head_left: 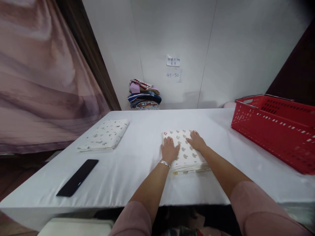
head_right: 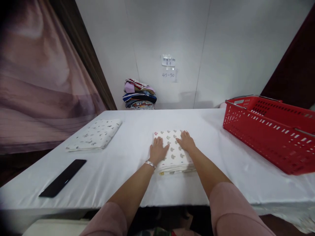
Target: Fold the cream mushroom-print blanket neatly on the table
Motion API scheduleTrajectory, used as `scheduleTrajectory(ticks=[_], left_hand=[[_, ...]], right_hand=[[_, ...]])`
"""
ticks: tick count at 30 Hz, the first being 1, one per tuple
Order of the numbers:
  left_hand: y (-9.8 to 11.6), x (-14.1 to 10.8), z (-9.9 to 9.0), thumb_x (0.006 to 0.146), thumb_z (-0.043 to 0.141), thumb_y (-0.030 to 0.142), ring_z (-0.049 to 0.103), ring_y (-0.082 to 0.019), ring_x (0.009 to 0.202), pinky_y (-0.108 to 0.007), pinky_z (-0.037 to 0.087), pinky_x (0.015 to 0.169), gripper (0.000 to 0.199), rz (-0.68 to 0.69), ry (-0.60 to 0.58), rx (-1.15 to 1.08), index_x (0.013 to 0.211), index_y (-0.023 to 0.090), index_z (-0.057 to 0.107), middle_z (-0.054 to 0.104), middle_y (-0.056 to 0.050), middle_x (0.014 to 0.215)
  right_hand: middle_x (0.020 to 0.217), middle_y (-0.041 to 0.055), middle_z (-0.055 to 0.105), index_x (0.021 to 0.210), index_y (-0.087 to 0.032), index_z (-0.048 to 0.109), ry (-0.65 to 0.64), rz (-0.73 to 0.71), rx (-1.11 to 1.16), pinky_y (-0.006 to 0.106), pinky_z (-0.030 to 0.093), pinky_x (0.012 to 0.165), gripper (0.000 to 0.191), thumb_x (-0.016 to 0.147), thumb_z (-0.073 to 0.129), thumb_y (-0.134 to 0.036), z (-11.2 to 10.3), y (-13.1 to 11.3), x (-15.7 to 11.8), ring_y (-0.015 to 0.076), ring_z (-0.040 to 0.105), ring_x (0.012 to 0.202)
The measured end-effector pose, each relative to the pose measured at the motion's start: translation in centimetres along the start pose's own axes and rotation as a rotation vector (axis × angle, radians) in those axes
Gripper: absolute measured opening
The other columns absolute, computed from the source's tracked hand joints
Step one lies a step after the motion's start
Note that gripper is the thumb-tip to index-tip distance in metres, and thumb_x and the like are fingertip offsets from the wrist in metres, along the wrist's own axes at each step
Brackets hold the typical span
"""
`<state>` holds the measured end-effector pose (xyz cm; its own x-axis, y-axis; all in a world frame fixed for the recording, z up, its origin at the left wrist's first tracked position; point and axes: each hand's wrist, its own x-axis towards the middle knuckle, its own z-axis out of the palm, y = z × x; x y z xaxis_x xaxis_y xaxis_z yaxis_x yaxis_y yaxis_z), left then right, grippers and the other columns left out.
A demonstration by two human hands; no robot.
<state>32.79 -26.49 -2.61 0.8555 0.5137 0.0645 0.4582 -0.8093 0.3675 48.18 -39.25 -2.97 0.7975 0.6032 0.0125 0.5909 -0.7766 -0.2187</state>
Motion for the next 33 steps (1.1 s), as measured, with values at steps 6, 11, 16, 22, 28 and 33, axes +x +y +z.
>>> scheduleTrajectory(ticks=[6,11,16,22,28,33], left_hand=[[0.2,0.3,-0.3,0.088,0.031,0.055,0.007,-0.028,0.142,-0.054,0.02,0.109,0.067,-0.024,-0.06,-0.003,0.144,0.018,0.027,0.015,-0.008,0.154],[1.4,2.4,-1.7,0.086,0.036,0.055,0.01,-0.031,0.141,-0.057,0.008,0.111,0.065,-0.013,-0.017,0.089,0.137,0.016,0.039,0.023,-0.012,0.152],[-0.1,4.4,-1.3,0.086,0.027,0.061,0.015,-0.031,0.14,-0.053,0.013,0.111,0.071,-0.106,-0.011,0.015,0.143,0.018,0.029,0.016,-0.009,0.154],[-1.4,4.4,-0.1,0.085,0.024,0.064,0.023,-0.032,0.137,-0.053,0.02,0.109,0.072,-0.142,-0.016,-0.036,0.144,0.022,0.026,0.013,-0.006,0.155],[-1.1,4.3,0.0,0.085,0.026,0.062,0.025,-0.033,0.136,-0.052,0.021,0.109,0.071,-0.135,0.008,-0.028,0.144,0.021,0.027,0.015,-0.007,0.154],[-1.2,4.3,0.2,0.085,0.026,0.063,0.026,-0.032,0.136,-0.051,0.022,0.108,0.07,-0.13,0.025,-0.019,0.143,0.022,0.028,0.017,-0.007,0.154]], right_hand=[[0.154,0.0125,0.015,0.144,-0.01,0.029,0.012,-0.008,0.045,0.04,0.026,0.108,0.068,0.091,0.028,-0.054,1.4,1.0,0.2,0.0261,0.009,0.141],[0.154,0.0121,0.014,0.145,-0.011,0.026,0.018,-0.011,0.033,0.041,0.025,0.108,0.068,0.092,0.026,-0.053,1.3,0.8,0.0,0.026,0.008,0.141],[0.153,0.0109,0.017,0.144,-0.012,0.028,0.039,-0.038,0.046,0.041,0.024,0.109,0.067,0.092,0.025,-0.053,1.8,1.3,0.0,0.0256,0.009,0.141],[0.153,0.0138,0.018,0.142,-0.011,0.032,0.015,-0.048,0.047,0.042,0.022,0.109,0.066,0.091,0.026,-0.053,1.3,1.2,0.3,0.0264,0.009,0.141],[0.153,0.0134,0.017,0.14,-0.015,0.034,0.035,-0.018,-0.026,0.053,0.015,0.108,0.063,0.091,0.024,-0.055,-0.1,-0.4,0.8,0.028,0.009,0.14],[0.152,0.0127,0.02,0.141,-0.017,0.032,0.027,-0.049,-0.027,0.053,0.018,0.107,0.062,0.092,0.023,-0.054,1.1,-0.5,0.7,0.0274,0.011,0.14]])
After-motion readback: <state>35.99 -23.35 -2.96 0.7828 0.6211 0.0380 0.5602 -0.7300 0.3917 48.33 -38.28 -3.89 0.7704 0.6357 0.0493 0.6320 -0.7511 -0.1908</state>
